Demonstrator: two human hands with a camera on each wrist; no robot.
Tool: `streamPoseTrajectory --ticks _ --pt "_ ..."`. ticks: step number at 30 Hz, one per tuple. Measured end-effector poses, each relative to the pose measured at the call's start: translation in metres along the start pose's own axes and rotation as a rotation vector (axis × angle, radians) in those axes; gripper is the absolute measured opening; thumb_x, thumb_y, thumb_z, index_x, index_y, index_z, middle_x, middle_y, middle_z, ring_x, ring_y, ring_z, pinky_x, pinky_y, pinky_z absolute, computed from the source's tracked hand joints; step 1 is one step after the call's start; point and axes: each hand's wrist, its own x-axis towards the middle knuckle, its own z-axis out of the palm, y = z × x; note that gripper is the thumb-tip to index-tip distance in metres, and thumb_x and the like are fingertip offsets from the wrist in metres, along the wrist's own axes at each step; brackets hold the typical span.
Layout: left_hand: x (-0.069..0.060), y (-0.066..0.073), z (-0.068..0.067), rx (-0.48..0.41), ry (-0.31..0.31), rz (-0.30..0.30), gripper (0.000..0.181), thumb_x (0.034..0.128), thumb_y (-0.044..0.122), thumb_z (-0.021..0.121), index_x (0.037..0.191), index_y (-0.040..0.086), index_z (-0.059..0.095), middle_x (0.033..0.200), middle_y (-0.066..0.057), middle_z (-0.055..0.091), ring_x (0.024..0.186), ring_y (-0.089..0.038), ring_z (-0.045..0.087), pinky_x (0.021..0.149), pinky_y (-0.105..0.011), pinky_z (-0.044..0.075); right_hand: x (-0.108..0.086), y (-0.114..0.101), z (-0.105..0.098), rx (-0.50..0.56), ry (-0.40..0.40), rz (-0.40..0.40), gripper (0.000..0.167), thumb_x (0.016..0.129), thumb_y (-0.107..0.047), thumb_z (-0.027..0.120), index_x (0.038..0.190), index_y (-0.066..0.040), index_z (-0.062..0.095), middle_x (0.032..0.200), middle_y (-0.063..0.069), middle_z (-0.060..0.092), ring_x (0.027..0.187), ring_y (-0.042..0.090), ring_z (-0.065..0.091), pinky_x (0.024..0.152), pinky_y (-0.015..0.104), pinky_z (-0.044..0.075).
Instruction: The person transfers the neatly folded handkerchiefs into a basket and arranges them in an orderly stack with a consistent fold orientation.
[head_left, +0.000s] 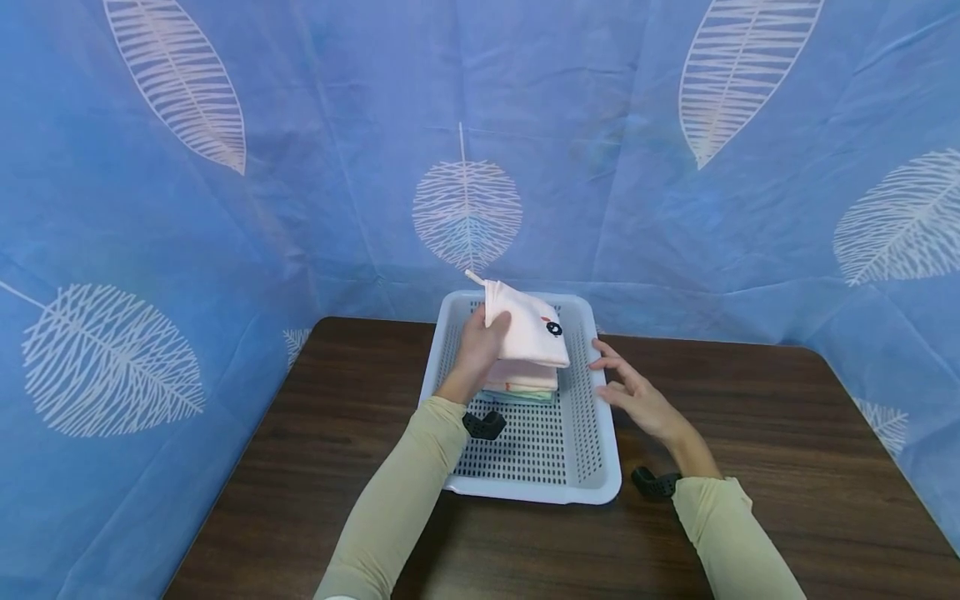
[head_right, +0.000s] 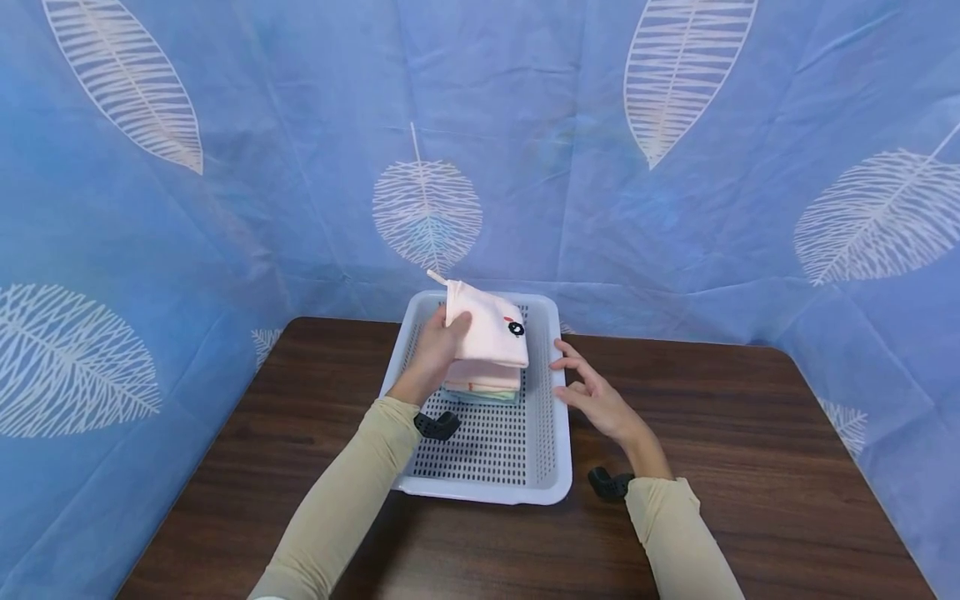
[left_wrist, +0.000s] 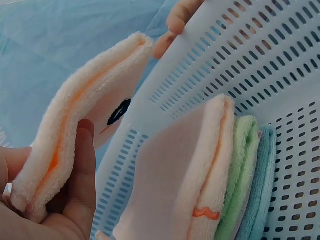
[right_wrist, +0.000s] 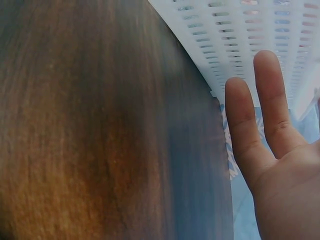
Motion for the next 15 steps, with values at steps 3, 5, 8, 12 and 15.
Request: streamPoseTrajectory --ticks 3,5,8,12,15 --pt "0.0014 -0.0003 -0.0005 0.017 0.006 -0.012 0.043 0.1067 0.034 0.052 0.147 0.020 0.052 0.140 -0.009 0.061 0.130 -0.026 0.059 0.114 -0.048 0.045 0.0004 0.0000 -0.0006 0.021 -0.009 -0.014 0.039 0.107 -0.013 0.050 0.141 0.002 0.037 0.175 0.000 -0.003 0.123 0.003 0.062 0.092 0.026 0.056" --pt "0.0028 -0.0005 -0.0010 0.027 0.004 -0.017 0.044 0.1067 0.034 0.052 0.148 0.020 0.052 0.141 -0.009 0.060 0.132 -0.027 0.058 0.115 -0.048 0.043 0.0009 -0.0001 -0.0009 0.030 -0.014 -0.017 0.039 0.108 -0.013 0.050 0.141 0.001 0.037 0.175 -0.002 -0.003 0.123 0.003 0.062 0.092 0.027 0.056" --pt "0.0037 -0.0002 -0.0017 0.046 0.002 -0.032 0.045 0.1065 0.033 0.053 0.149 0.019 0.051 0.142 -0.009 0.060 0.134 -0.027 0.057 0.116 -0.048 0.042 0.0015 -0.0009 -0.0001 0.027 -0.011 -0.012 0.039 0.108 -0.014 0.050 0.142 0.000 0.037 0.175 -0.003 -0.003 0.124 0.002 0.062 0.092 0.028 0.057" --pt "0.0034 -0.0024 -0.0006 0.063 0.011 -0.046 0.045 0.1065 0.033 0.053 0.149 0.018 0.051 0.141 -0.010 0.061 0.132 -0.028 0.058 0.116 -0.048 0.043 0.0005 -0.0011 0.0016 0.013 0.001 -0.004 0.038 0.108 -0.014 0.049 0.141 -0.001 0.038 0.175 -0.002 -0.003 0.124 0.001 0.061 0.092 0.026 0.056" --pt "0.0040 -0.0071 0.0012 0.074 0.029 -0.047 0.045 0.1066 0.032 0.053 0.148 0.016 0.051 0.138 -0.011 0.062 0.128 -0.028 0.061 0.113 -0.047 0.045 -0.0011 -0.0006 0.0022 0.011 0.002 -0.008 0.037 0.108 -0.014 0.049 0.141 -0.001 0.038 0.175 -0.001 -0.003 0.124 -0.001 0.059 0.093 0.025 0.055"
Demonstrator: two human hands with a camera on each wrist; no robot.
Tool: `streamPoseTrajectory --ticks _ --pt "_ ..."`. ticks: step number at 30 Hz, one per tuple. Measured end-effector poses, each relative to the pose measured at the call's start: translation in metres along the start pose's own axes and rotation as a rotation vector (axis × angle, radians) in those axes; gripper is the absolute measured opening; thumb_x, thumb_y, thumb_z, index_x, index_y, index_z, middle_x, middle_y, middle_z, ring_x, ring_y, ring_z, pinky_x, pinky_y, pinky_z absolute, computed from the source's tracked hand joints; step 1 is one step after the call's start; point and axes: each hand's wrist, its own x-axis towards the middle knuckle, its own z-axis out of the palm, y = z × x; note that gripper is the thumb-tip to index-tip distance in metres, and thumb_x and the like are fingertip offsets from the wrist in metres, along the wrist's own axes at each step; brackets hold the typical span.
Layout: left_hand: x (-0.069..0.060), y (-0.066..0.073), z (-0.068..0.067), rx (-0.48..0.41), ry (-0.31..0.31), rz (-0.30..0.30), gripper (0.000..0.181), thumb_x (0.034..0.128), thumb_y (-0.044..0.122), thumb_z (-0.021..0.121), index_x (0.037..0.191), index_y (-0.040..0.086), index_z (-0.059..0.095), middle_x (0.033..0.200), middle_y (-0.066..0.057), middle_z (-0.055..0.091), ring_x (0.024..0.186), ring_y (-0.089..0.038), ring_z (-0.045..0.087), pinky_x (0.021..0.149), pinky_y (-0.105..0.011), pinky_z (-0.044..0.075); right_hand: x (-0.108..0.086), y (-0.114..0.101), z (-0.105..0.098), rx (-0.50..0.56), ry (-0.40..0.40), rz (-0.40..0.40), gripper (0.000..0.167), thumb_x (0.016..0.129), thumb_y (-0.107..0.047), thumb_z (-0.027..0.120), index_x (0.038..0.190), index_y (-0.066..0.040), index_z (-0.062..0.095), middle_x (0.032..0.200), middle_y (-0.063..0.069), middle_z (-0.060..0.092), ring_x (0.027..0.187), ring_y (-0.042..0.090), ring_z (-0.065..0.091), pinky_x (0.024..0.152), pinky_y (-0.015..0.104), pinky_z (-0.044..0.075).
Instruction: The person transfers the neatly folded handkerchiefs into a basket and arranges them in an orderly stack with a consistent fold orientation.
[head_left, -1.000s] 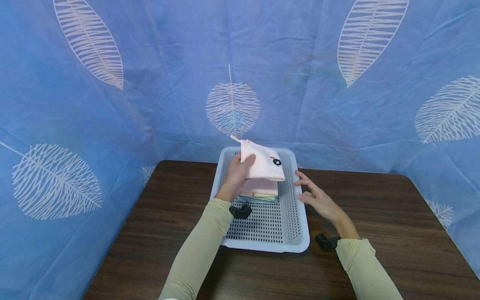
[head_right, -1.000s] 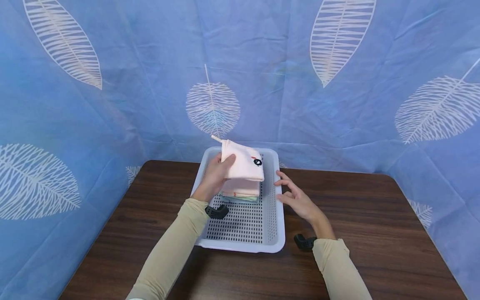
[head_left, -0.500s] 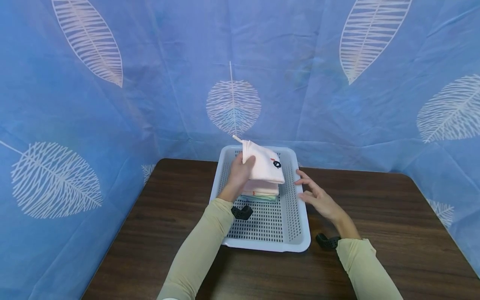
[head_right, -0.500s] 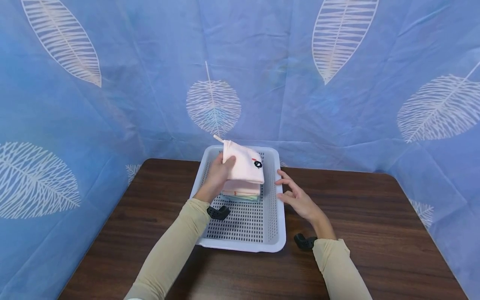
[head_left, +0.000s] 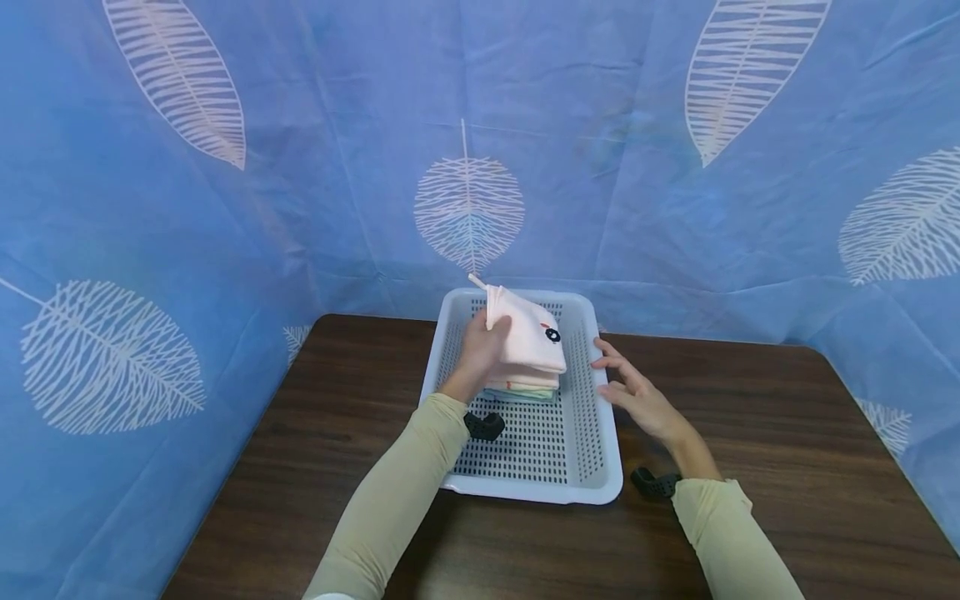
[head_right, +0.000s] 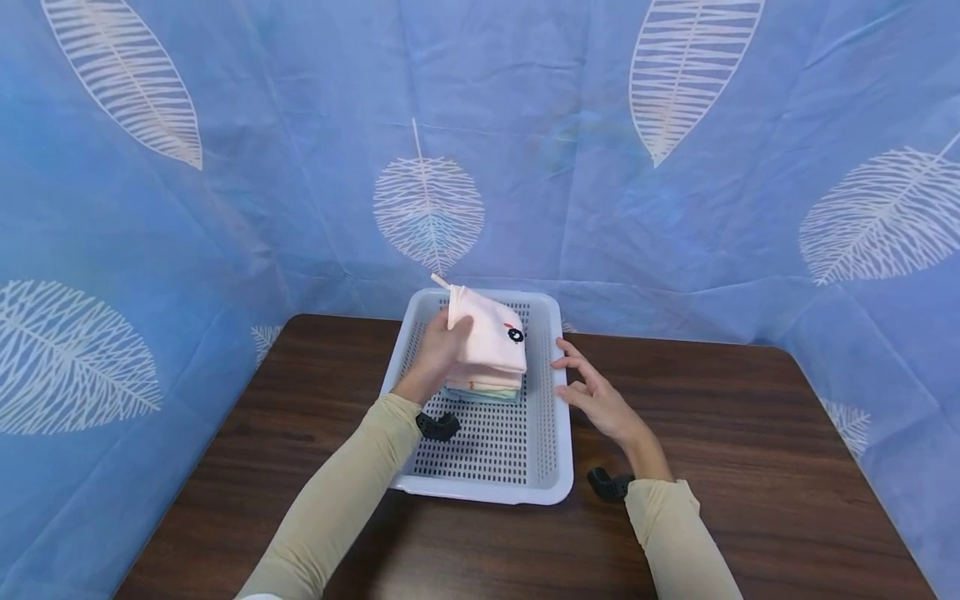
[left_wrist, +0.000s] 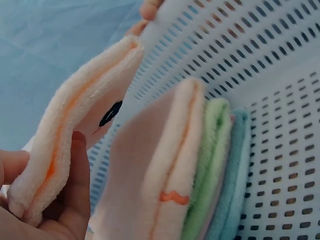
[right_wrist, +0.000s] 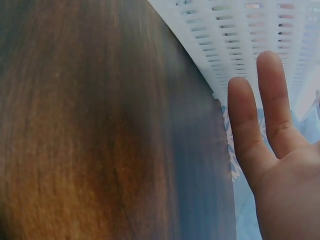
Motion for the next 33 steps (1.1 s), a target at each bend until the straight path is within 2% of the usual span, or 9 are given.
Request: streamPoseTrajectory --ticks 6,15,24,29,33 --pt "0.004 -0.006 0.002 0.017 0.007 0.004 0.044 0.1069 0.031 0.052 0.147 0.013 0.050 0.135 -0.012 0.063 0.124 -0.029 0.063 0.111 -0.047 0.048 -0.001 0.001 0.000 -0.013 0.004 -0.014 0.038 0.108 -0.013 0.048 0.142 0.000 0.038 0.175 0.001 -0.002 0.124 -0.002 0.059 0.095 0.022 0.053" --pt "0.003 -0.009 0.002 0.042 -0.040 -0.027 0.046 0.1080 0.029 0.049 0.150 0.012 0.047 0.136 -0.013 0.063 0.126 -0.031 0.062 0.111 -0.048 0.047 0.000 0.006 0.000 -0.011 0.010 -0.042 0.036 0.108 -0.011 0.046 0.141 0.001 0.039 0.175 0.006 -0.003 0.124 0.000 0.060 0.094 0.022 0.054" --pt "0.005 -0.013 0.001 0.085 -0.051 -0.036 0.048 0.1084 0.024 0.048 0.154 0.012 0.044 0.143 -0.017 0.057 0.132 -0.034 0.058 0.113 -0.051 0.045 0.001 0.008 -0.001 0.010 0.007 -0.062 0.035 0.108 -0.009 0.046 0.141 0.001 0.038 0.174 0.009 -0.004 0.123 0.000 0.061 0.092 0.023 0.055" --pt "0.005 -0.013 -0.003 0.121 -0.056 -0.053 0.051 0.1070 0.021 0.049 0.154 0.005 0.039 0.148 -0.020 0.052 0.137 -0.037 0.052 0.115 -0.053 0.043 0.001 0.008 0.000 0.015 0.010 -0.064 0.036 0.108 -0.009 0.046 0.141 0.002 0.038 0.174 0.009 -0.005 0.122 0.003 0.061 0.093 0.023 0.054" --pt "0.004 -0.012 -0.005 0.155 -0.043 -0.062 0.048 0.1048 0.017 0.049 0.150 0.001 0.043 0.145 -0.022 0.053 0.136 -0.038 0.053 0.113 -0.053 0.043 0.002 0.008 0.000 0.010 0.012 -0.059 0.036 0.108 -0.010 0.047 0.141 0.000 0.038 0.174 0.009 -0.005 0.122 0.003 0.061 0.092 0.024 0.055"
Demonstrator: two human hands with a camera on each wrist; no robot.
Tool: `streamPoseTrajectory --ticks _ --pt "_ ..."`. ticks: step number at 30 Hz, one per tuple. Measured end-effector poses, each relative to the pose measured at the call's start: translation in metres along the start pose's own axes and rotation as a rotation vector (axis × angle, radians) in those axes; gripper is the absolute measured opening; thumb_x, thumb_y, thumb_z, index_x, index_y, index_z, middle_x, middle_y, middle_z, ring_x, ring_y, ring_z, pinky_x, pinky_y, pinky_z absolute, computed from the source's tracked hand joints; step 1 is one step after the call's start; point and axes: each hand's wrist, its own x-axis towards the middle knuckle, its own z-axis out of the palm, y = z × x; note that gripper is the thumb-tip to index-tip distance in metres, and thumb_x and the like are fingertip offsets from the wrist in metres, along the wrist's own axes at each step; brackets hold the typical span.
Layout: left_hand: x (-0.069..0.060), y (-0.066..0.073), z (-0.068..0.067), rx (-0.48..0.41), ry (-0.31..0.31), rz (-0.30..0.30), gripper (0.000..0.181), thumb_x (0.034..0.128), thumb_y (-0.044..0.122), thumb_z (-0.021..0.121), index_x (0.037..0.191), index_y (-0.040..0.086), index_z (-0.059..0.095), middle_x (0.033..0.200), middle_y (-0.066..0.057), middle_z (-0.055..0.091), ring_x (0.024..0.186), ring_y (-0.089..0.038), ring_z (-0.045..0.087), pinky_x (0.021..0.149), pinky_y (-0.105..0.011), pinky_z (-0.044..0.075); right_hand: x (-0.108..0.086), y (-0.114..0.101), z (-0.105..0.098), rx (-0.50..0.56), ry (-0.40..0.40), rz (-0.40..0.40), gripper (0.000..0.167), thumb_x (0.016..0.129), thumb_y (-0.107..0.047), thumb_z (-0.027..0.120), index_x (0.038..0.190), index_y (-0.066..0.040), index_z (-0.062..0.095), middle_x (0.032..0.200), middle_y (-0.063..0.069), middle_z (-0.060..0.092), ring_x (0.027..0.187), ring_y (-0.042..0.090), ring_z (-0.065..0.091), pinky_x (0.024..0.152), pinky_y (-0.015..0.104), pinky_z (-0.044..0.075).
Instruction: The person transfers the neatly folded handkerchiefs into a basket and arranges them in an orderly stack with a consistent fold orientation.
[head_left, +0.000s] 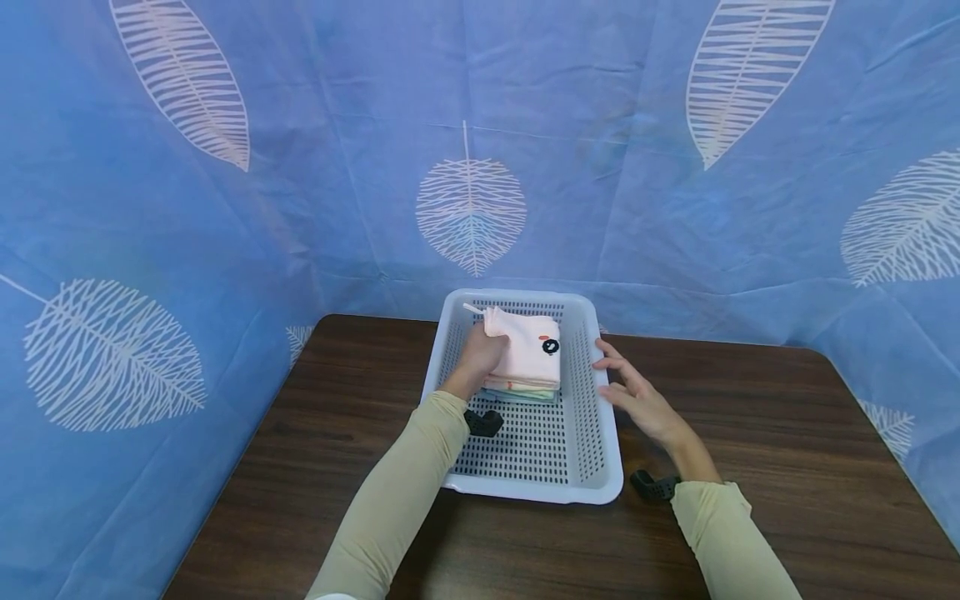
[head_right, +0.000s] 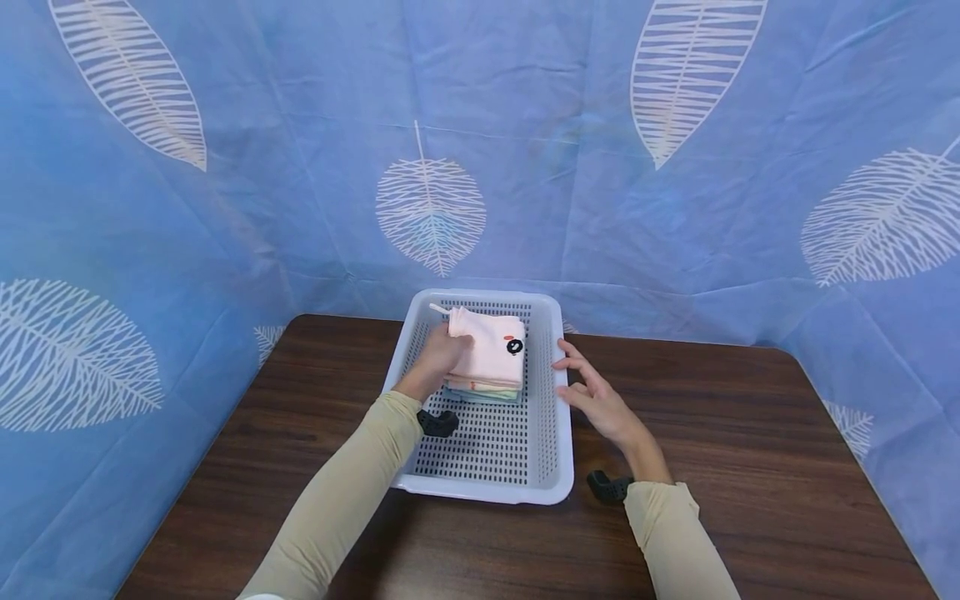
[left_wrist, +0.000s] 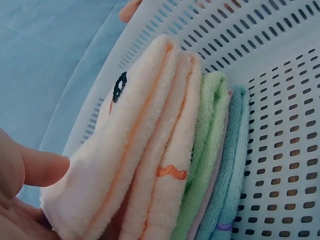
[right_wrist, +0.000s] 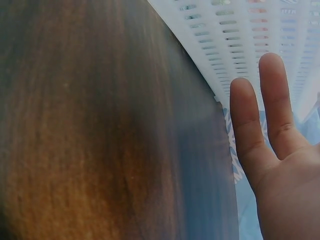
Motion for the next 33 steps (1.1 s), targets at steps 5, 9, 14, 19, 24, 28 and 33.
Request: streamPoseTrajectory --ticks 5,9,14,19,24,28,33 --pt "-0.0009 0.0012 0.0000 0.046 0.036 0.027 0.041 0.1027 0.013 0.048 0.141 -0.002 0.053 0.138 -0.023 0.059 0.128 -0.036 0.058 0.108 -0.051 0.047 0.0000 -0.0007 0.0004 0.001 0.001 -0.002 0.034 0.108 -0.010 0.046 0.140 0.000 0.039 0.174 0.009 -0.005 0.121 0.003 0.061 0.092 0.025 0.055" --pt "-0.0011 0.0011 0.0004 0.092 0.071 0.036 0.041 0.1022 0.013 0.049 0.140 -0.002 0.056 0.137 -0.022 0.062 0.125 -0.034 0.061 0.101 -0.048 0.051 -0.0005 -0.0015 0.0009 0.007 0.001 -0.003 0.034 0.108 -0.010 0.046 0.140 -0.001 0.039 0.174 0.009 -0.006 0.121 0.004 0.062 0.091 0.025 0.056" --pt "-0.0018 0.0012 0.0002 0.147 0.128 0.008 0.050 0.1017 0.019 0.054 0.148 0.002 0.048 0.143 -0.020 0.059 0.132 -0.035 0.057 0.103 -0.049 0.052 -0.0005 -0.0012 0.0019 -0.001 -0.003 -0.004 0.035 0.108 -0.011 0.045 0.141 -0.001 0.038 0.174 0.009 -0.006 0.120 0.004 0.061 0.091 0.026 0.056" --pt "-0.0019 0.0019 0.0001 0.156 0.141 0.011 0.065 0.1014 0.023 0.055 0.159 0.004 0.031 0.161 -0.018 0.039 0.151 -0.036 0.035 0.116 -0.052 0.042 -0.0009 -0.0019 0.0031 -0.017 0.003 0.000 0.036 0.109 -0.011 0.045 0.141 0.001 0.037 0.174 0.008 -0.004 0.120 0.005 0.061 0.091 0.026 0.056" --pt "-0.0037 0.0034 0.0012 0.263 0.141 0.065 0.069 0.0979 0.022 0.054 0.161 0.007 0.030 0.165 -0.016 0.035 0.155 -0.039 0.025 0.122 -0.055 0.031 -0.0007 -0.0033 0.0036 -0.024 0.008 0.017 0.038 0.109 -0.013 0.046 0.142 0.002 0.037 0.175 0.006 -0.003 0.124 0.015 0.061 0.091 0.027 0.056" --pt "-0.0053 0.0038 0.0022 0.316 0.138 0.086 0.069 0.0980 0.022 0.052 0.161 0.006 0.030 0.163 -0.019 0.036 0.155 -0.040 0.024 0.123 -0.056 0.028 -0.0010 -0.0035 0.0036 -0.024 0.011 0.026 0.038 0.109 -0.013 0.047 0.143 0.001 0.037 0.175 0.005 -0.003 0.125 0.016 0.060 0.091 0.027 0.056" --pt "-0.0067 0.0040 0.0017 0.328 0.125 0.106 0.067 0.0989 0.023 0.054 0.159 0.004 0.032 0.163 -0.019 0.035 0.154 -0.038 0.025 0.124 -0.054 0.027 -0.0011 -0.0039 0.0037 -0.034 0.017 0.033 0.038 0.108 -0.013 0.047 0.142 0.000 0.038 0.175 0.004 -0.002 0.125 0.019 0.059 0.091 0.028 0.056"
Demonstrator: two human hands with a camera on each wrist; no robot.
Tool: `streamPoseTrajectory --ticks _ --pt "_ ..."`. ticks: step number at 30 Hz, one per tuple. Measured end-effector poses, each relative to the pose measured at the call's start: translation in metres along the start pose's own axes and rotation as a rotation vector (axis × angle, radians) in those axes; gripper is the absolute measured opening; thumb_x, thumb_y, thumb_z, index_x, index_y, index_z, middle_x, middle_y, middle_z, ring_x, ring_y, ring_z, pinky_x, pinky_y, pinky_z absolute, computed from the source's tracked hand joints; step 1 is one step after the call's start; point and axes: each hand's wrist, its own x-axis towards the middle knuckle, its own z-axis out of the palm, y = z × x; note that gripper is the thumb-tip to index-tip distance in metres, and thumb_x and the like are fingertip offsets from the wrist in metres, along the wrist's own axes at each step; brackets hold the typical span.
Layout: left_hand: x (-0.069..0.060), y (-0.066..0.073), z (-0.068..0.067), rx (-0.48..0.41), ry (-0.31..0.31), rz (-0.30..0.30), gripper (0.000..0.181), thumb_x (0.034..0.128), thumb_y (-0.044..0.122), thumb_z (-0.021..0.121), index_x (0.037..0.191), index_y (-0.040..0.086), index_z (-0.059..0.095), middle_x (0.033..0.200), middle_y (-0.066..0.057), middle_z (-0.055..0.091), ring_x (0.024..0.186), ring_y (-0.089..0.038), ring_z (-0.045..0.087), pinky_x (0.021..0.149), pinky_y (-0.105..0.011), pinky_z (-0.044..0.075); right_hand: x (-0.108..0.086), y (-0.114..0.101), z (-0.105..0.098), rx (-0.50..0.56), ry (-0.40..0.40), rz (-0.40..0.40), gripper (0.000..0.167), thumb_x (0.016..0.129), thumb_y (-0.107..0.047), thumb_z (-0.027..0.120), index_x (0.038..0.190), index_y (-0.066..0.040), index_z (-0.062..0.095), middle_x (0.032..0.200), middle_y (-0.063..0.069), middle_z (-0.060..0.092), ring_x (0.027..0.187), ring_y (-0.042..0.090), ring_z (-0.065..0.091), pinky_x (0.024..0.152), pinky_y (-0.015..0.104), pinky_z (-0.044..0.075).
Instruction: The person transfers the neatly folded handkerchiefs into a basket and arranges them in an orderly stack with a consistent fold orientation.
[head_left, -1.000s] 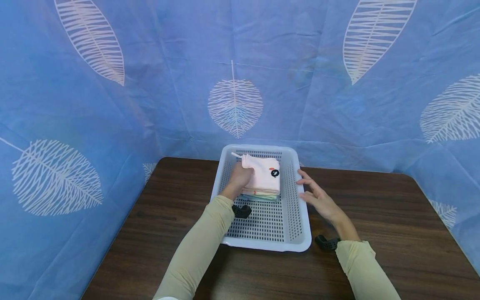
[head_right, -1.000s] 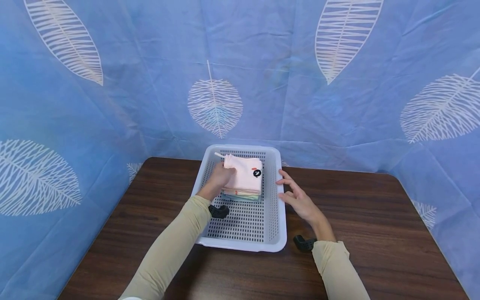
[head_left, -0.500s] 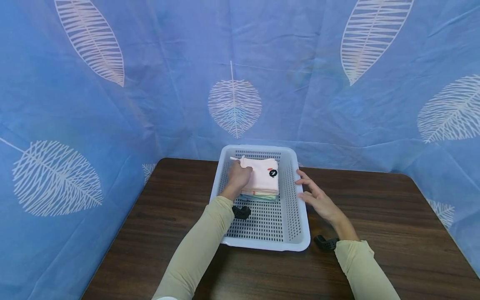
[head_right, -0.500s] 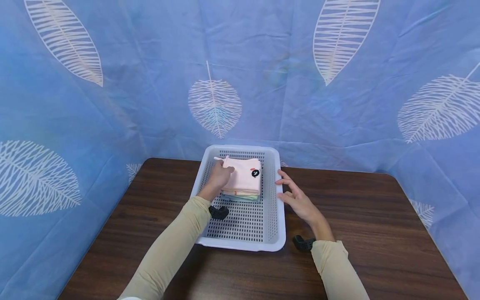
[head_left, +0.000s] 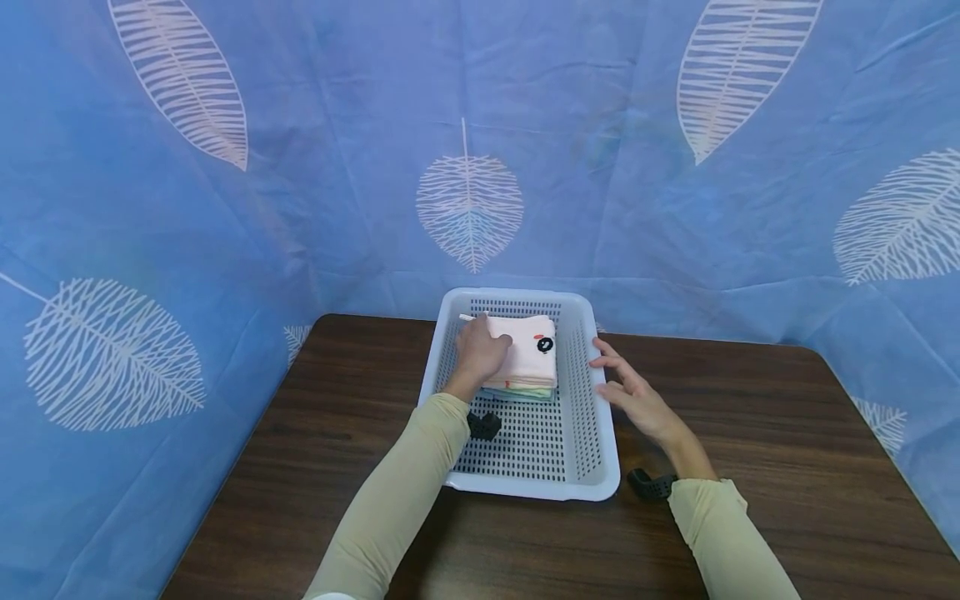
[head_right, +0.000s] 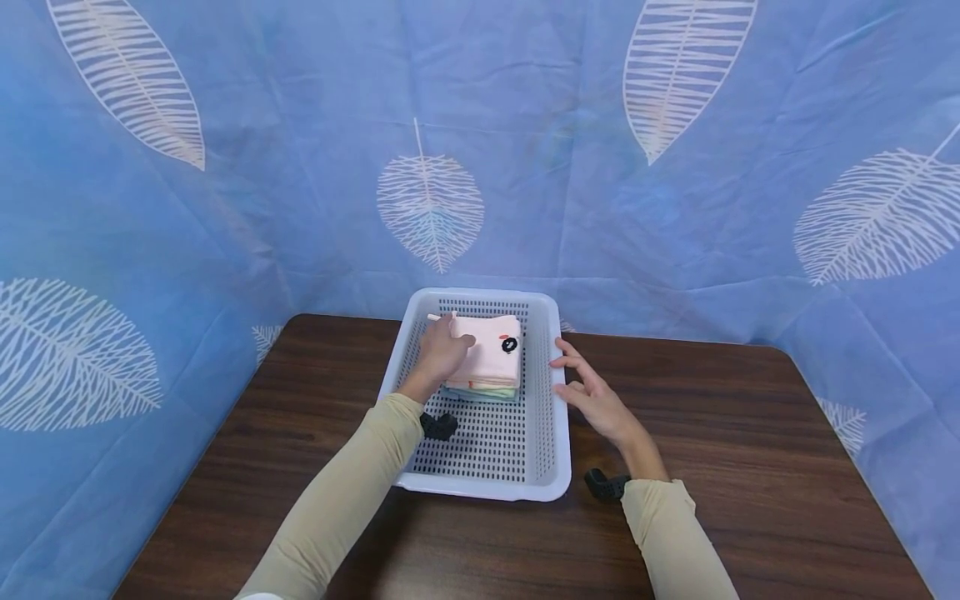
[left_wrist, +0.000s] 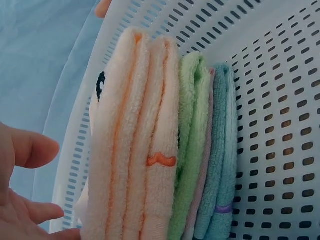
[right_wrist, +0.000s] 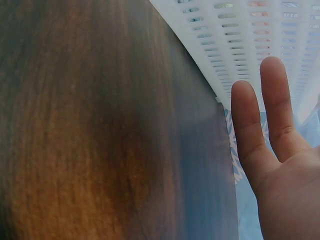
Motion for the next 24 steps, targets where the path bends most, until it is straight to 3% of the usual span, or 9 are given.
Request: streamPoseTrajectory --ticks 9,15,24 --pt "0.000 0.002 0.000 0.109 -0.007 0.015 0.067 0.1020 0.031 0.051 0.160 0.006 0.029 0.168 -0.018 0.024 0.156 -0.038 0.019 0.126 -0.054 0.023 0.002 -0.003 -0.003 0.000 -0.012 -0.005 0.039 0.107 -0.011 0.050 0.143 0.002 0.039 0.174 0.007 0.000 0.113 0.005 0.066 0.089 0.027 0.058" --pt "-0.004 0.005 0.003 0.155 0.012 0.034 0.067 0.1031 0.034 0.051 0.161 0.007 0.030 0.167 -0.017 0.028 0.155 -0.039 0.021 0.125 -0.055 0.024 0.001 -0.010 -0.009 -0.118 -0.003 0.027 0.042 0.104 -0.014 0.059 0.143 -0.004 0.048 0.174 0.008 0.010 0.093 0.010 0.068 0.083 0.028 0.059" --pt "-0.008 0.007 0.001 0.150 -0.031 0.078 0.065 0.1047 0.038 0.047 0.162 0.014 0.028 0.168 -0.016 0.023 0.157 -0.038 0.017 0.125 -0.058 0.020 0.002 -0.014 -0.013 -0.211 -0.025 0.057 0.042 0.102 -0.018 0.063 0.142 -0.011 0.054 0.173 0.007 0.016 0.092 0.013 0.068 0.085 0.032 0.058"
